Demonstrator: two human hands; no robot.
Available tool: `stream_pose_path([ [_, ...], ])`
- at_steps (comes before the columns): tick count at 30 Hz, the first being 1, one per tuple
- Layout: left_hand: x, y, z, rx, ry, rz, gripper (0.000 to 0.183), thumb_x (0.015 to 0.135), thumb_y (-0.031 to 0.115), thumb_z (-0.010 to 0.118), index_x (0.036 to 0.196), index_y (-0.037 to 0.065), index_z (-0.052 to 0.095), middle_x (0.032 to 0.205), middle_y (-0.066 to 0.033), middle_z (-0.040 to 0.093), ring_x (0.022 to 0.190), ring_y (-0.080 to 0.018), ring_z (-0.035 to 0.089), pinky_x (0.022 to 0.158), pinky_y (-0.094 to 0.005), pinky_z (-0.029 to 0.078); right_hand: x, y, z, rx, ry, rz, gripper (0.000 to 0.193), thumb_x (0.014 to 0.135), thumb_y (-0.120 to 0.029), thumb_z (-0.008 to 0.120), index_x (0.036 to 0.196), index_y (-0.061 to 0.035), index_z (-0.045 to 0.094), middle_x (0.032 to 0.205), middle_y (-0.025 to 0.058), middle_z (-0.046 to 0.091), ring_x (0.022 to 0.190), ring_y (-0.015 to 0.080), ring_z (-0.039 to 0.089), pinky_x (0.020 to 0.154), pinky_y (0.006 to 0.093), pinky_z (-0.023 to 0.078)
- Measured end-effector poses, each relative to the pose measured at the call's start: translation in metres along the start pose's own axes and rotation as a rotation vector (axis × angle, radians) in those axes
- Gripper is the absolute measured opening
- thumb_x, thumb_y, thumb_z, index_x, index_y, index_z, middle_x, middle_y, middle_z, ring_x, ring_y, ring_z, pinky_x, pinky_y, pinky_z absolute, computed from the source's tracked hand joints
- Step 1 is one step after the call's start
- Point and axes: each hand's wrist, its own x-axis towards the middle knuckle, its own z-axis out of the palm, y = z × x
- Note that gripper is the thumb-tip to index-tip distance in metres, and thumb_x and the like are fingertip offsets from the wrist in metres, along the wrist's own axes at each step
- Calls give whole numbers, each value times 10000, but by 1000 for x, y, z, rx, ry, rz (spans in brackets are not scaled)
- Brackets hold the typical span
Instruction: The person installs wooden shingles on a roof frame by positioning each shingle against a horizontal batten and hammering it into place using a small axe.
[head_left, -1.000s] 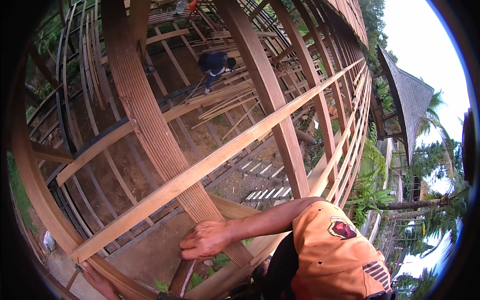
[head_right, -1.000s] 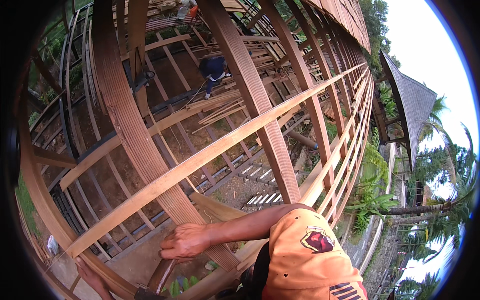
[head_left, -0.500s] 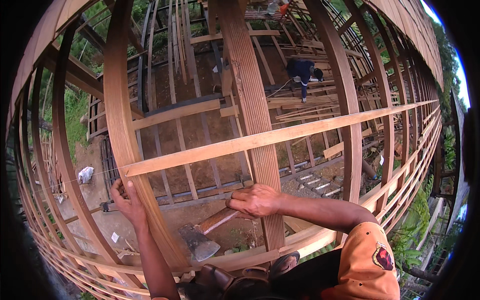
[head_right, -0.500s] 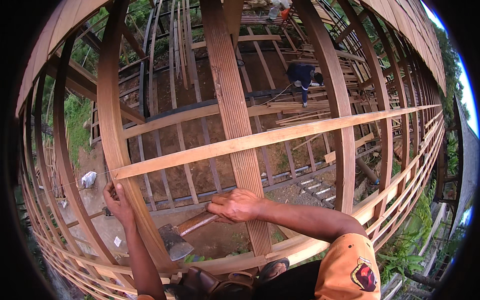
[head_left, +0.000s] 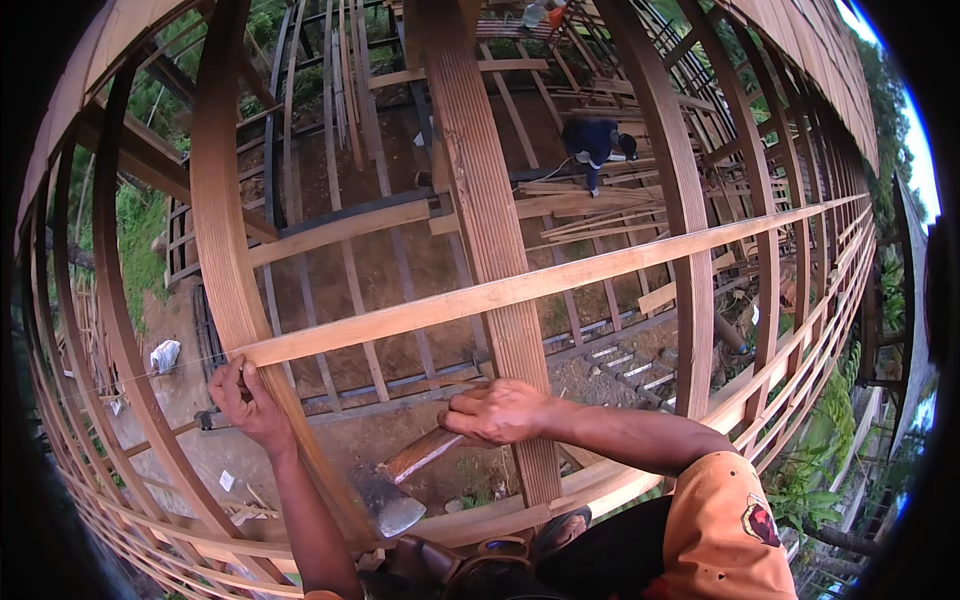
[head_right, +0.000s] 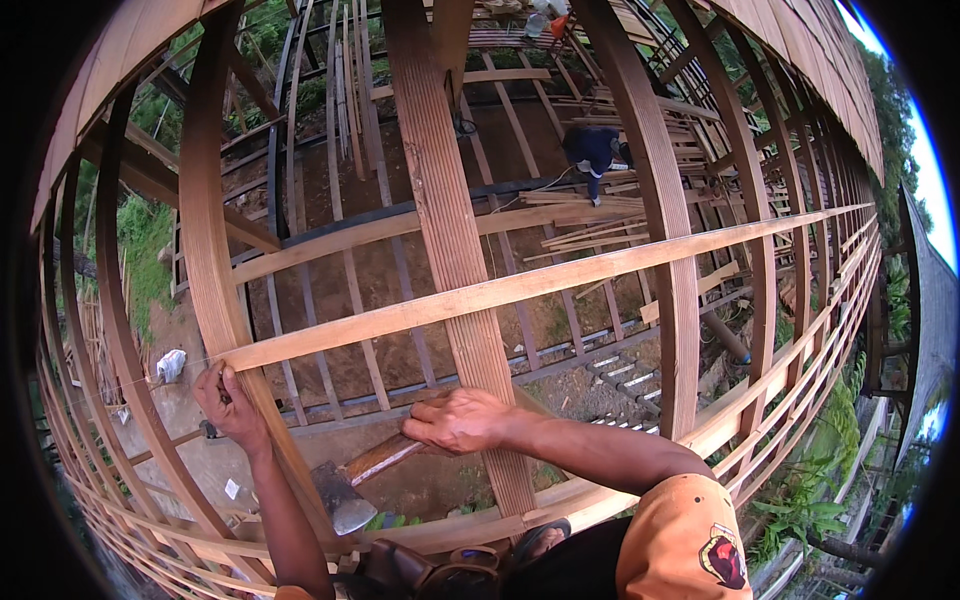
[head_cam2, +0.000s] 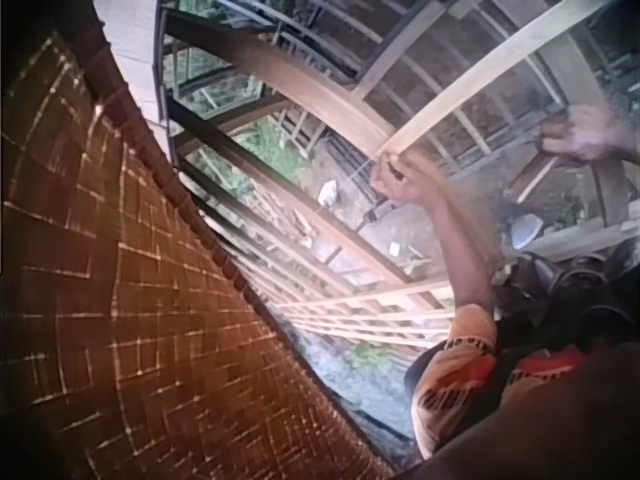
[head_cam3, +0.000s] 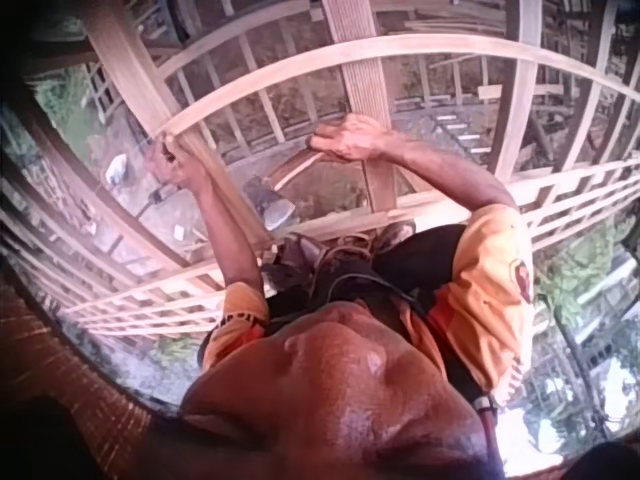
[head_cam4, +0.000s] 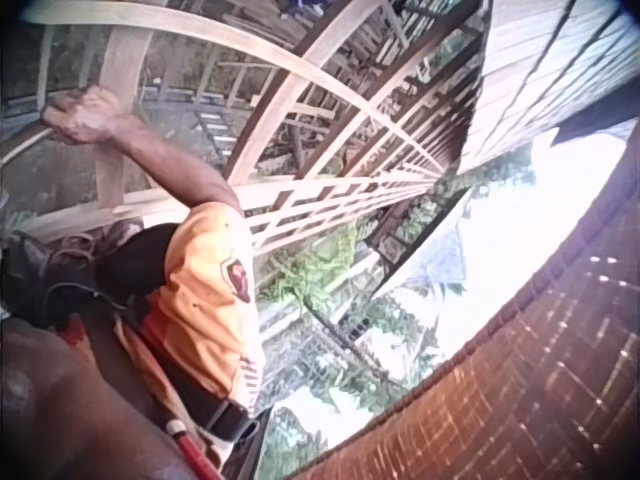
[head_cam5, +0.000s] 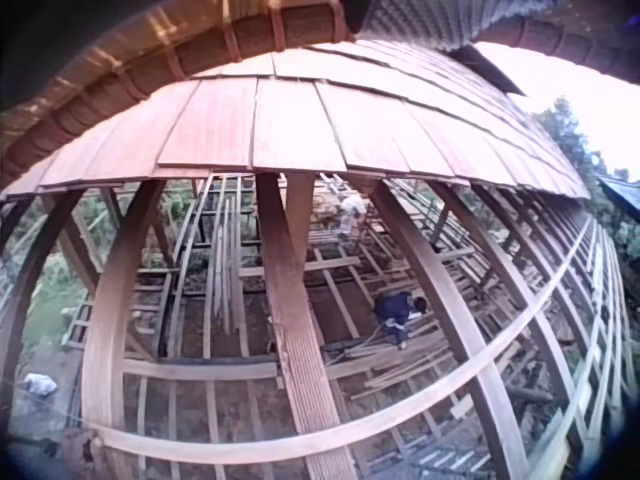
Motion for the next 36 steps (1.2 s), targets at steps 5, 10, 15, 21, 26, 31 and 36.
stream_pose_path([
  [5,4,-6,1,19,-6,37,219,1011,183,611,1083,-14,673,1080,-109,585,978,-227,564,882,-351,458,2,2,-3,36,-66,-23,239,979,-306,517,1048,-79,495,941,150,584,913,334,668,687,430,581],
  [10,4,0,2,28,-1,12,210,1015,172,598,1062,-24,656,1067,-124,600,998,-249,569,935,-367,449,0,1,-4,40,-52,-6,238,977,-304,518,1047,-77,496,932,145,589,879,328,669,675,426,577],
  [15,5,1,2,46,-11,17,150,997,110,597,1034,-26,648,1052,-170,616,989,-311,596,872,-412,479,-3,2,-2,11,-57,-13,244,971,-303,531,1052,-75,500,917,130,590,850,316,672,646,421,574],
  [21,11,4,-3,17,7,84,108,973,88,611,984,-19,617,993,-179,594,926,-326,593,826,-422,483,6,-3,-1,-40,-34,18,284,940,-315,586,1111,-98,521,893,94,598,807,286,688,588,402,576],
  [26,18,13,4,-44,-37,111,122,960,109,614,996,-6,603,995,-158,576,935,-314,582,822,-412,482,3,-9,-6,-61,-170,86,336,984,-382,560,1135,-83,526,916,121,629,815,316,687,614,434,573],
  [31,17,2,-5,-62,-13,105,117,961,103,608,1002,-6,606,999,-159,561,940,-321,581,830,-415,480,30,-21,26,236,-235,134,442,993,-435,586,1151,-32,498,835,125,625,679,295,669,606,408,537],
  [36,11,8,5,-68,-25,113,99,956,62,590,1029,-3,604,1006,-167,527,942,-335,562,839,-430,468,78,-35,67,1315,-164,710,429,948,-322,707,1151,-33,463,712,32,556,542,120,557,464,290,471],
])
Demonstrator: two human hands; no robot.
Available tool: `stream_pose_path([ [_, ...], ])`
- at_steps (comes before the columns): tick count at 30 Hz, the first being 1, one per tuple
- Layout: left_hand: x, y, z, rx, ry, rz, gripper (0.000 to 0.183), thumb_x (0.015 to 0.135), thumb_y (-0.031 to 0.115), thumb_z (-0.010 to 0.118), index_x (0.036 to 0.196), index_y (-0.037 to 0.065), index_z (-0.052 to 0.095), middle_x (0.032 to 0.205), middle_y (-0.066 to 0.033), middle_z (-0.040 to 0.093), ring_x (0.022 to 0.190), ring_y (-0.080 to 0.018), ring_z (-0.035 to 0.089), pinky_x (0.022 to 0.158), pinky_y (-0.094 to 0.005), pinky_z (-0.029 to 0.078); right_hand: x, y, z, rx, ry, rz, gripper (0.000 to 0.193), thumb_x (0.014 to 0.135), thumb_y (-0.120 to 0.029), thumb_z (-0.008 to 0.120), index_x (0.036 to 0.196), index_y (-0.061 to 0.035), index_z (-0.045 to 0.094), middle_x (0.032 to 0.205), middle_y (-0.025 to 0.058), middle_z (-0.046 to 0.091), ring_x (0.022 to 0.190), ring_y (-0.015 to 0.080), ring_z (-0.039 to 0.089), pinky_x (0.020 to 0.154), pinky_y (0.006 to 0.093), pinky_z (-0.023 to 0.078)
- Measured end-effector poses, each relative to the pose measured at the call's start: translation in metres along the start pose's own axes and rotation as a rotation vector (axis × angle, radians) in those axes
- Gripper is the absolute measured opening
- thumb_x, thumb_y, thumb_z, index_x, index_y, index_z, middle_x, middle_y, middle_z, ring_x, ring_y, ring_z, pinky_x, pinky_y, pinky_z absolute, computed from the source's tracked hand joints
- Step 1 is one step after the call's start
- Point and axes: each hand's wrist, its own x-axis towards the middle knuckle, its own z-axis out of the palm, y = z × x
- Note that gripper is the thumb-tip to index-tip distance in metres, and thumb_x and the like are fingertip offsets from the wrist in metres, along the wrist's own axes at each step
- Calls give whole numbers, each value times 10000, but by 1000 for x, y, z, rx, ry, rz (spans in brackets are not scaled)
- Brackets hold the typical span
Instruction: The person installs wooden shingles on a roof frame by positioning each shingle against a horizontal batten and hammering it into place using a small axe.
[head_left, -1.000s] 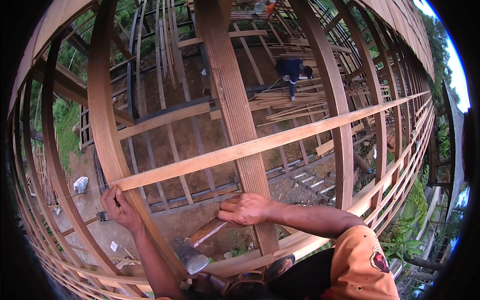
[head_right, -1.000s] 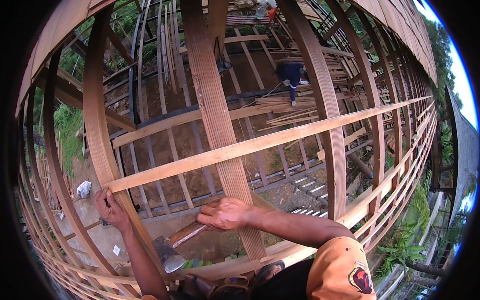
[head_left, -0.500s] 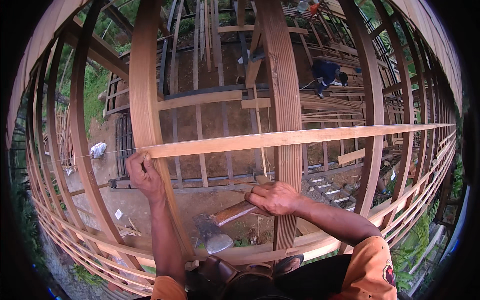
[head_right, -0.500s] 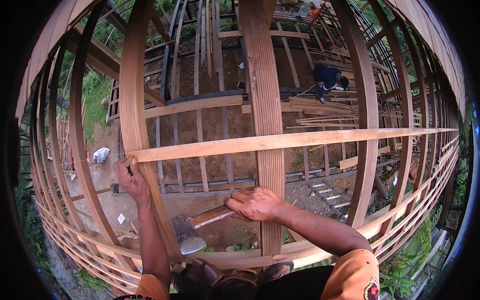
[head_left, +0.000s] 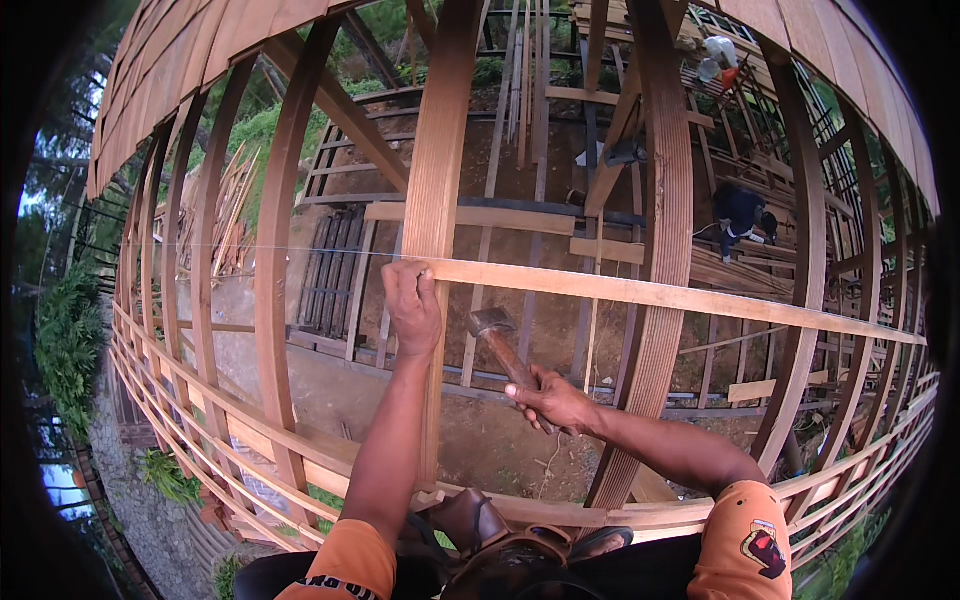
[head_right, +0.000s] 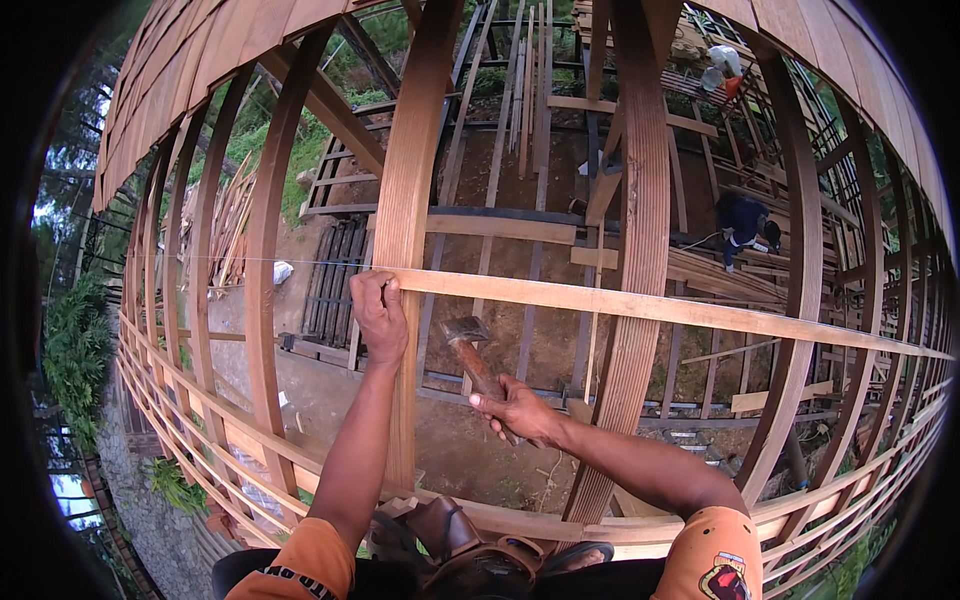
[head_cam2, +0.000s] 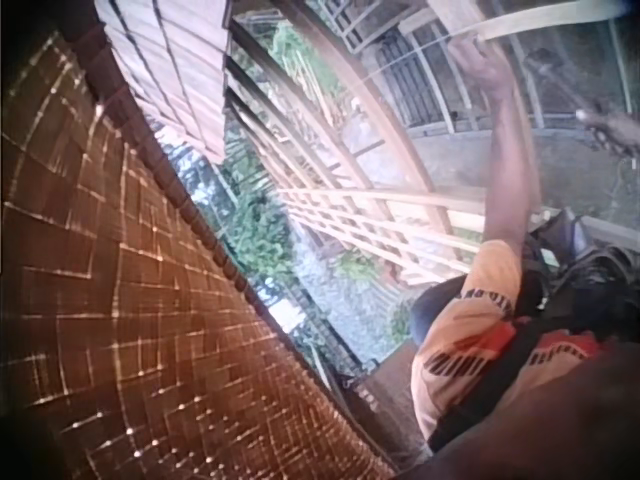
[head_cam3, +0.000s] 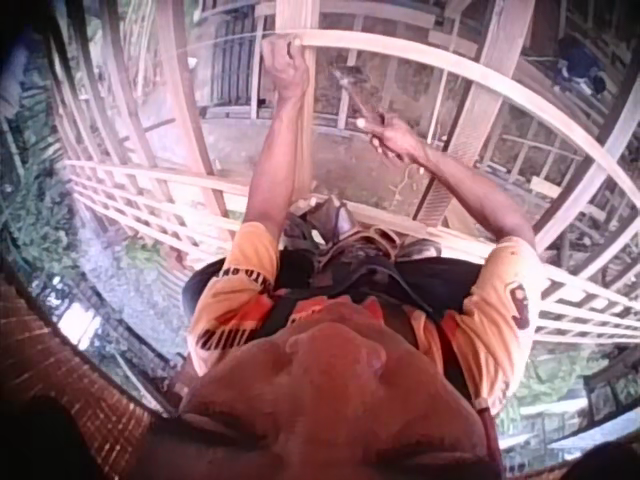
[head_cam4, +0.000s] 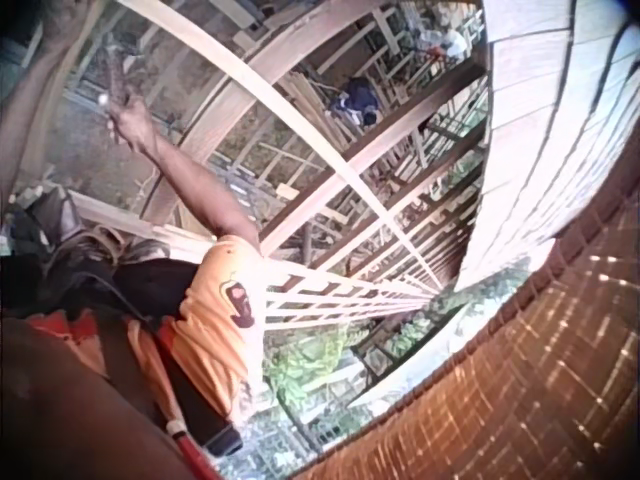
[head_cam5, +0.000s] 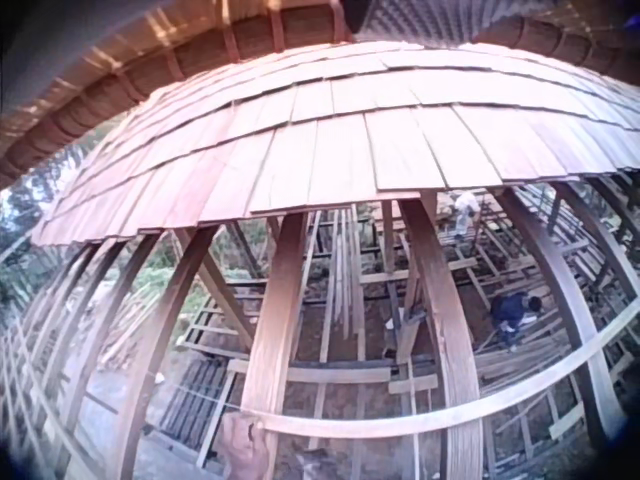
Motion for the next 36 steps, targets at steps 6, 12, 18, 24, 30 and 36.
stream_pose_path([
  [6,-2,-8,-5,73,32,15,117,987,99,574,1019,-11,597,1004,-178,521,936,-345,553,831,-433,465,27,-30,-8,222,12,-217,360,939,-249,725,1082,-76,443,633,-29,493,510,63,506,442,247,440],
  [12,2,-5,0,122,-3,78,136,1015,110,542,1006,-25,558,990,-193,514,917,-353,543,820,-454,456,31,-27,-17,183,37,-151,391,930,-226,729,1131,-51,443,633,-23,504,498,65,506,423,250,427],
  [18,-4,-9,-1,162,-18,92,126,1035,114,514,1011,-9,525,997,-177,510,924,-336,520,839,-451,434,-3,-29,-16,-36,-124,14,419,902,-209,730,1144,-11,452,617,11,545,484,101,531,419,286,434],
  [24,-6,-15,2,185,-12,100,206,1055,181,504,1028,-21,535,1019,-184,530,946,-346,534,850,-462,433,-67,-10,-35,-563,-269,-43,495,871,-252,737,1190,16,470,652,112,624,588,254,654,581,374,522],
  [30,0,-17,-3,191,-16,103,232,1058,207,507,1045,-23,542,1016,-183,542,952,-345,542,852,-449,443,-128,5,-54,-804,-157,-262,444,852,-193,714,1145,10,449,747,259,626,767,472,648,692,528,498],
  [36,-1,-21,0,207,-39,121,211,1060,183,501,1060,-23,546,1030,-182,551,974,-343,547,856,-448,446,-143,29,-73,-806,19,-264,401,861,-197,706,1115,-18,451,722,249,607,730,479,630,665,544,475],
])
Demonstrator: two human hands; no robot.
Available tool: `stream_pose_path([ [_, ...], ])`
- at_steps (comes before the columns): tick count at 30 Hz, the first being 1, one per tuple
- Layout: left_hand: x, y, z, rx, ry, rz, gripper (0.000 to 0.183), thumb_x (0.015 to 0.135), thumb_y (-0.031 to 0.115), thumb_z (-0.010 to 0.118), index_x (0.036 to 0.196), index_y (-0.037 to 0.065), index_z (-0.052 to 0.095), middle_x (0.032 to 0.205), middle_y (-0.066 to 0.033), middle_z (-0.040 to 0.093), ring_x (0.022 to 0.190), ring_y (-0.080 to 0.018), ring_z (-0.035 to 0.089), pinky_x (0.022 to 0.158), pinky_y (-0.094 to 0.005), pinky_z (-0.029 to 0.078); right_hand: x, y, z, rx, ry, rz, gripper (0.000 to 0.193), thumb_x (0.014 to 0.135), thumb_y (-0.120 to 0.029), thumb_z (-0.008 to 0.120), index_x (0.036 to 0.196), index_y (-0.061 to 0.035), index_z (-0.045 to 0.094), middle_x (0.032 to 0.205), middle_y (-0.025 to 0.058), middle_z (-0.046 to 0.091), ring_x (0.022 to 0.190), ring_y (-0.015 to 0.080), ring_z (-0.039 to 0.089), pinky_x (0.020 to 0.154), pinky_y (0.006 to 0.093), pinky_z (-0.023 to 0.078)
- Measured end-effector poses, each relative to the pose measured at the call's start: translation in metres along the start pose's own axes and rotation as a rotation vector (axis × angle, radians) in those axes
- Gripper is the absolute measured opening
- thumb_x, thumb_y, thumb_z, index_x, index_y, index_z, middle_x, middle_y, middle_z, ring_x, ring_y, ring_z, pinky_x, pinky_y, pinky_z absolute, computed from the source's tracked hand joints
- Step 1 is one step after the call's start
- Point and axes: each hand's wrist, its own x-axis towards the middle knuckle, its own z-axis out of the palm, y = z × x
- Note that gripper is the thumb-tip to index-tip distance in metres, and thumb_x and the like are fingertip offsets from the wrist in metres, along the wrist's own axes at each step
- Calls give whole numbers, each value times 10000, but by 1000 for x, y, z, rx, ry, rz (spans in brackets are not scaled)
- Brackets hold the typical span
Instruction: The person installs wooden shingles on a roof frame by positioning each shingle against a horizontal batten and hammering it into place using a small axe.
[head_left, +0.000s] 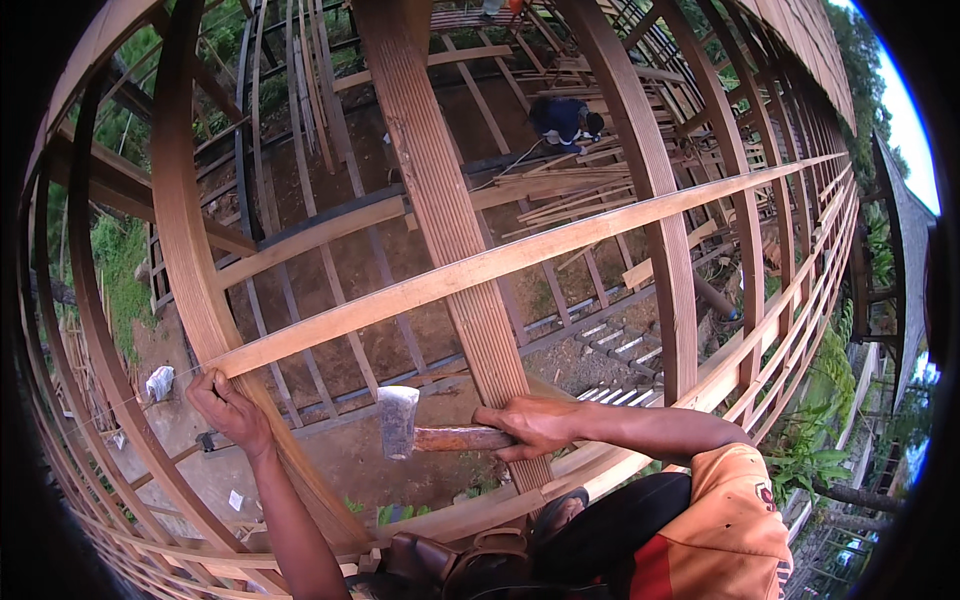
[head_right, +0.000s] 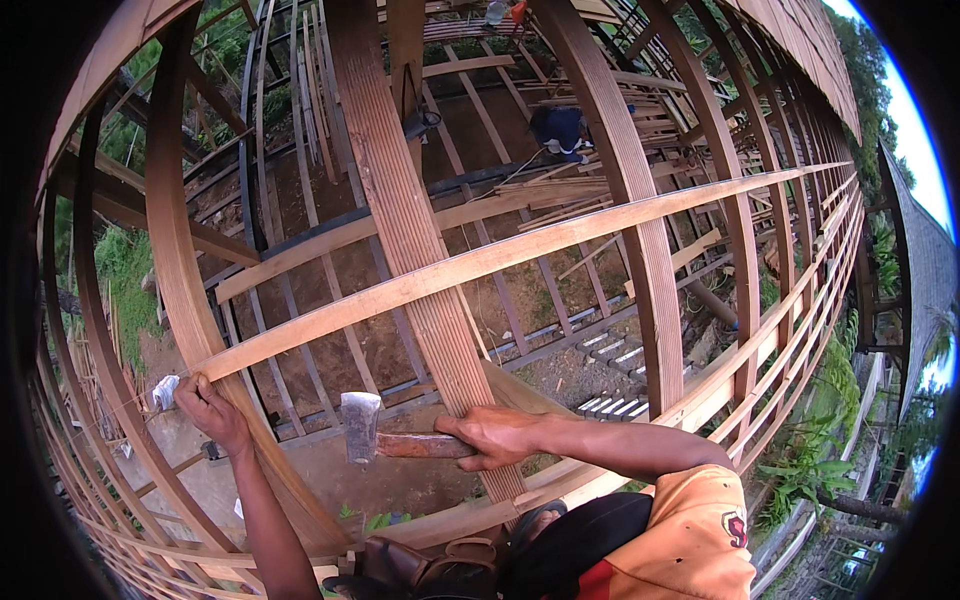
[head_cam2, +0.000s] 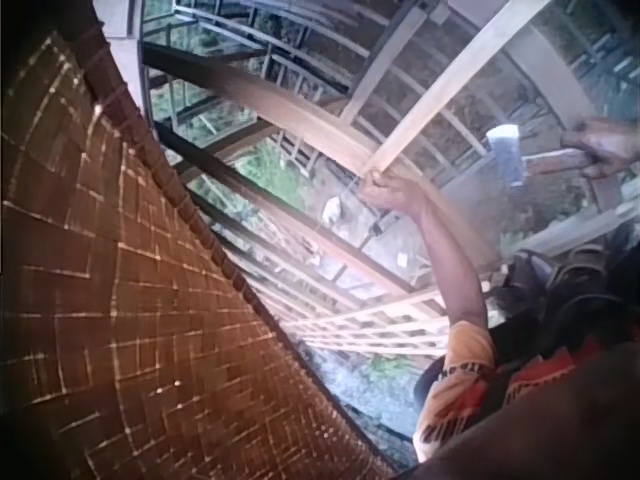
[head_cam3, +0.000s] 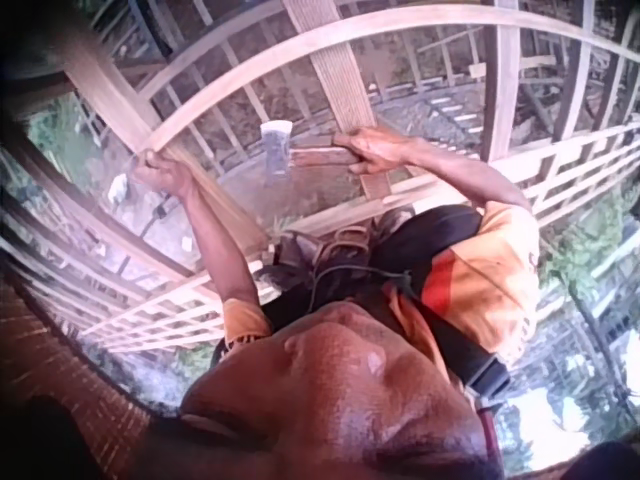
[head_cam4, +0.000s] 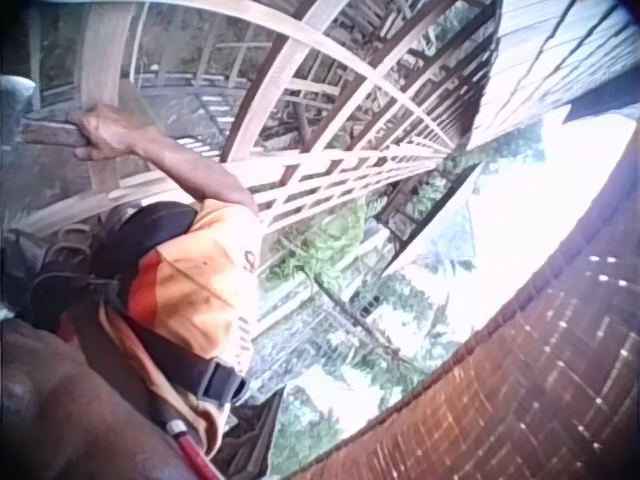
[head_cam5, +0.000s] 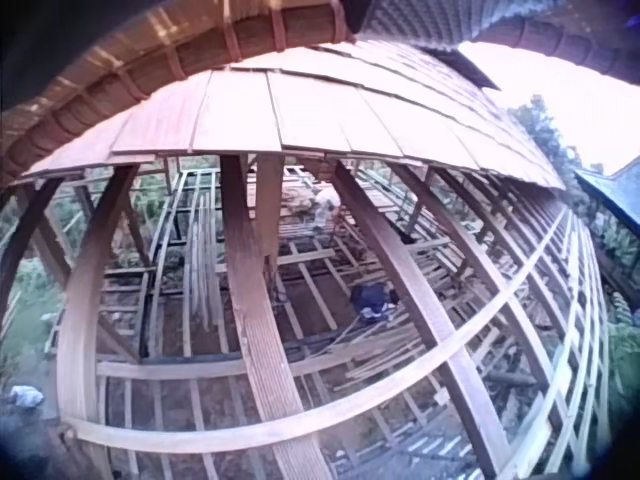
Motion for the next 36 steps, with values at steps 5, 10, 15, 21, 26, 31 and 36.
stream_pose_path([
  [5,-5,-1,0,16,10,31,213,1059,180,502,1065,-29,544,1032,-179,550,974,-342,547,859,-455,447,-7,5,5,57,73,-12,432,859,-209,705,1137,-34,426,704,232,616,724,473,631,647,537,489],
  [10,-5,-4,-5,51,19,1,231,1056,192,513,1057,-37,548,1026,-166,538,967,-330,545,864,-453,448,-7,10,5,-71,78,-85,436,864,-241,707,1134,-50,423,659,225,589,673,469,614,603,543,479],
  [15,0,18,-1,-78,7,-136,224,983,179,576,1080,-23,577,1032,-135,541,929,-256,531,819,-376,446,0,19,14,-165,28,-4,467,840,-333,739,1132,-67,489,662,198,594,650,434,640,588,514,513],
  [21,11,12,-8,-164,17,-124,215,893,83,609,1074,-6,538,1053,-153,509,817,-212,491,661,-311,450,-4,14,21,-235,92,25,508,797,-389,753,1126,-77,524,619,156,611,596,390,661,617,485,554],
  [26,2,10,-14,-158,24,-148,210,888,80,608,1071,6,536,1052,-144,510,802,-203,480,648,-306,442,3,3,16,-242,61,34,486,789,-361,759,1107,-70,534,713,160,642,626,385,666,623,480,553],
  [31,9,25,0,-173,7,-153,192,899,91,602,1055,-4,543,1044,-141,514,790,-203,477,666,-317,431,-8,21,19,-255,146,-39,511,809,-366,760,1156,-75,522,751,154,646,643,382,666,620,472,555],
  [36,2,18,-8,-147,1,-190,174,910,84,578,1054,-7,548,1045,-127,509,810,-207,475,713,-329,426,-7,25,32,-256,296,-64,513,806,-386,776,1122,-63,534,644,163,614,609,384,662,565,473,538],
])
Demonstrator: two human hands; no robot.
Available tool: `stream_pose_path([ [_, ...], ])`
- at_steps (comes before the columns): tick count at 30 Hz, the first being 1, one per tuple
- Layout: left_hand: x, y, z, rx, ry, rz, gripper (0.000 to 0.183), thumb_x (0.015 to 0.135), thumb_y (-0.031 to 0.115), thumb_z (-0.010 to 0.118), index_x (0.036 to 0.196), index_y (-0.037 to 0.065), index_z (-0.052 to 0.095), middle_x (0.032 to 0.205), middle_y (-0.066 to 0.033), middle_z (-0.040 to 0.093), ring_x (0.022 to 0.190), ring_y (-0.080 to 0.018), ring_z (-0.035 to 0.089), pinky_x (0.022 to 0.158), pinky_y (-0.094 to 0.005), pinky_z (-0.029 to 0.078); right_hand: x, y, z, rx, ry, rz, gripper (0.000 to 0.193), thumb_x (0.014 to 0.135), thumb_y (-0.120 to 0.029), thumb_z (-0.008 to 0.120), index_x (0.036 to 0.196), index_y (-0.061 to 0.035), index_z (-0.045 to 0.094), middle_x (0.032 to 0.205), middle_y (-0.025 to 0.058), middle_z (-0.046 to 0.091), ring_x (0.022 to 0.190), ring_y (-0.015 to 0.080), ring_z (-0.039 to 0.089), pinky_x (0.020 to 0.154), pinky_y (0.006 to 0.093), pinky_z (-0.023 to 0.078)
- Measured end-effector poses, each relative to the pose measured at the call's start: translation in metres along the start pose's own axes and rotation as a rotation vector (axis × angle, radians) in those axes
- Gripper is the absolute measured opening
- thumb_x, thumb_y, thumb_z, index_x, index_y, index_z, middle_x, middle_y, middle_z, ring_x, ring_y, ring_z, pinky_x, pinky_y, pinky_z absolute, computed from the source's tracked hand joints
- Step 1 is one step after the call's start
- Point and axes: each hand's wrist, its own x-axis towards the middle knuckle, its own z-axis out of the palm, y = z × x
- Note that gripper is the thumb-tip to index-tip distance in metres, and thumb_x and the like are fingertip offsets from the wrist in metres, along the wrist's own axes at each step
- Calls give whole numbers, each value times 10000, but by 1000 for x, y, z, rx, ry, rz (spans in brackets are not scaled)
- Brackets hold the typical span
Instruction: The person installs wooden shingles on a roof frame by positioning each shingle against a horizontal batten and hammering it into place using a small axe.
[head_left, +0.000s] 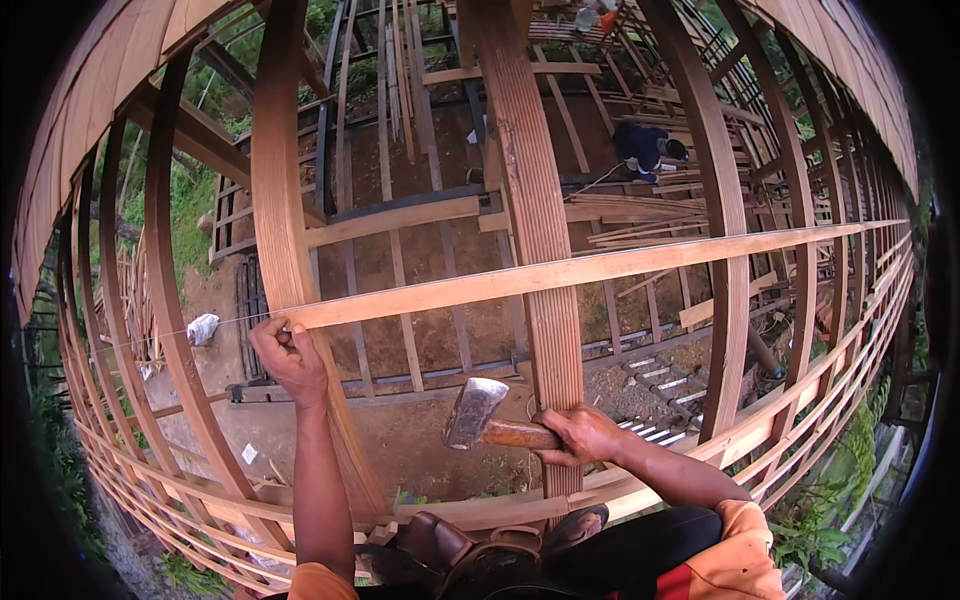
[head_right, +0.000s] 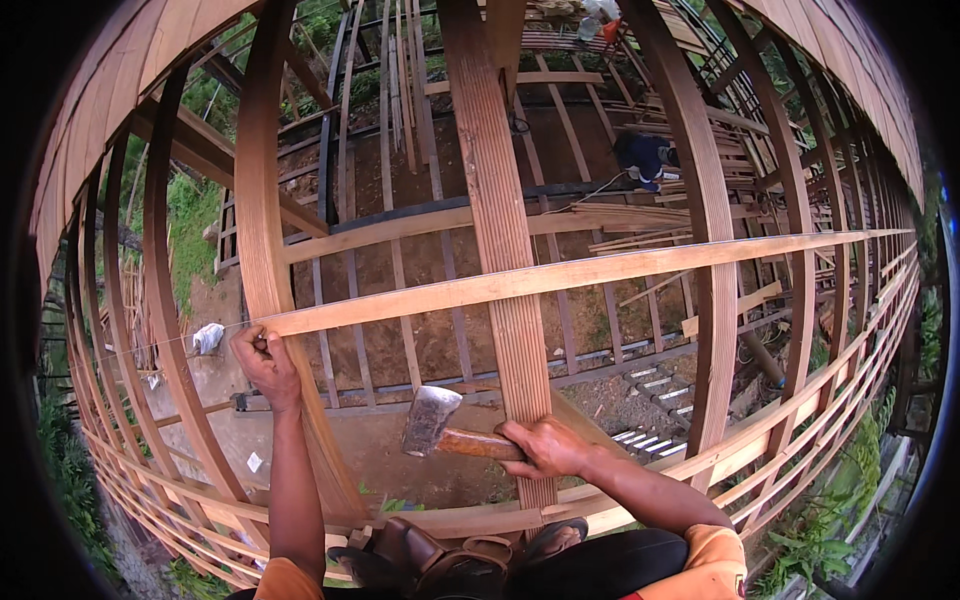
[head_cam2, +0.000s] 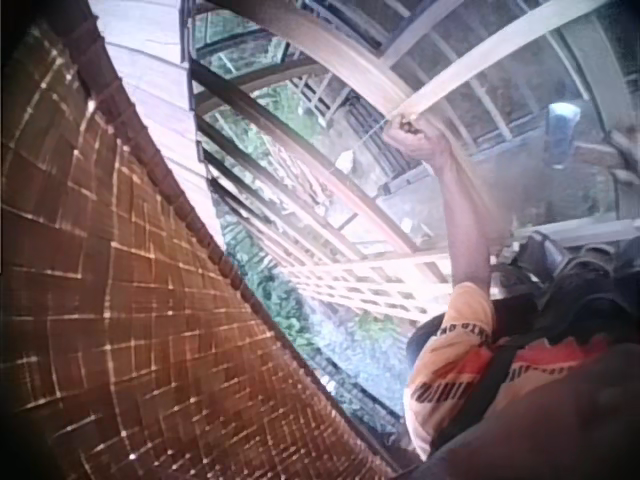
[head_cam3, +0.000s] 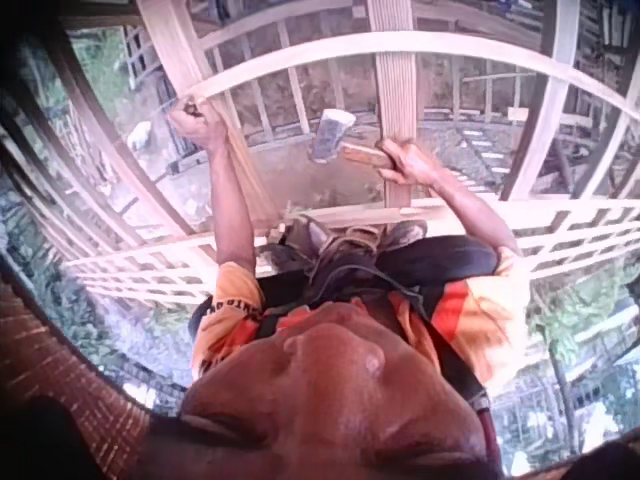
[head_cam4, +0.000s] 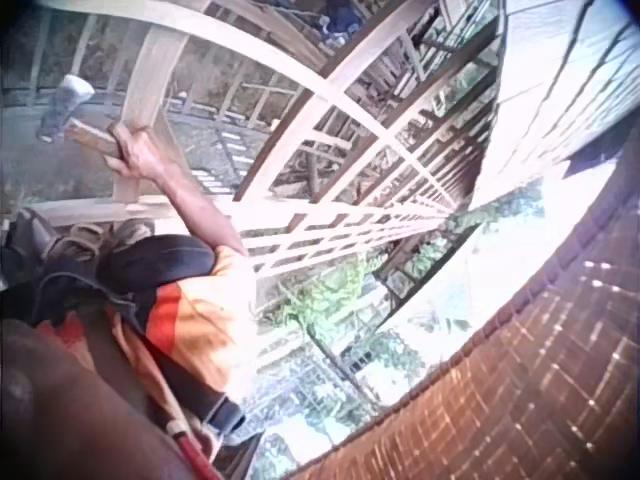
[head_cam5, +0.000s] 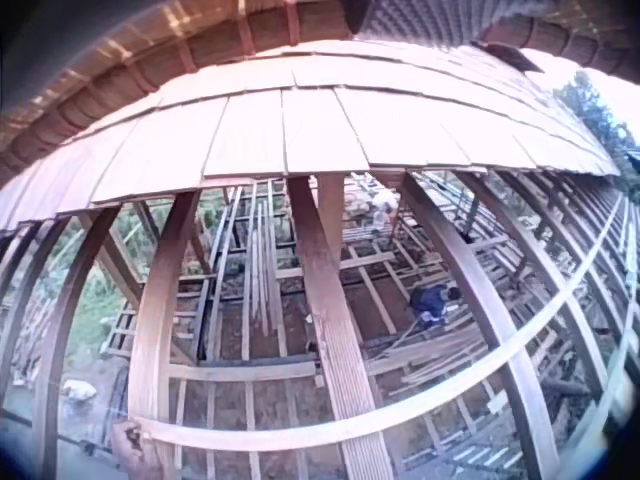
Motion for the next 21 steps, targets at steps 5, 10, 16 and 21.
stream_pose_path([
  [5,0,2,4,-6,-9,5,183,907,94,584,1055,-6,544,1042,-115,506,820,-209,472,726,-333,427,-4,-3,-4,31,-21,-18,509,836,-357,751,1152,-74,470,676,180,621,676,412,660,605,498,522],
  [10,4,-6,-8,-59,-35,-25,234,896,97,612,1094,3,530,1024,-80,483,834,-172,464,769,-308,421,-6,-4,7,52,80,1,516,821,-337,759,1160,-72,475,715,206,640,704,434,662,643,504,538],
  [16,10,70,-110,-343,-868,-224,102,925,67,600,992,7,552,931,-7,488,841,-78,462,786,-247,414,3,2,26,169,244,57,495,766,-230,786,1146,-54,522,787,234,647,767,453,662,666,494,535],
  [21,-26,165,-178,-384,-2069,-24,118,948,86,554,953,-20,604,850,-164,621,812,-294,639,719,-403,493,-6,-14,7,140,340,129,469,791,-207,780,1152,-26,542,846,213,684,805,389,716,691,424,554],
])
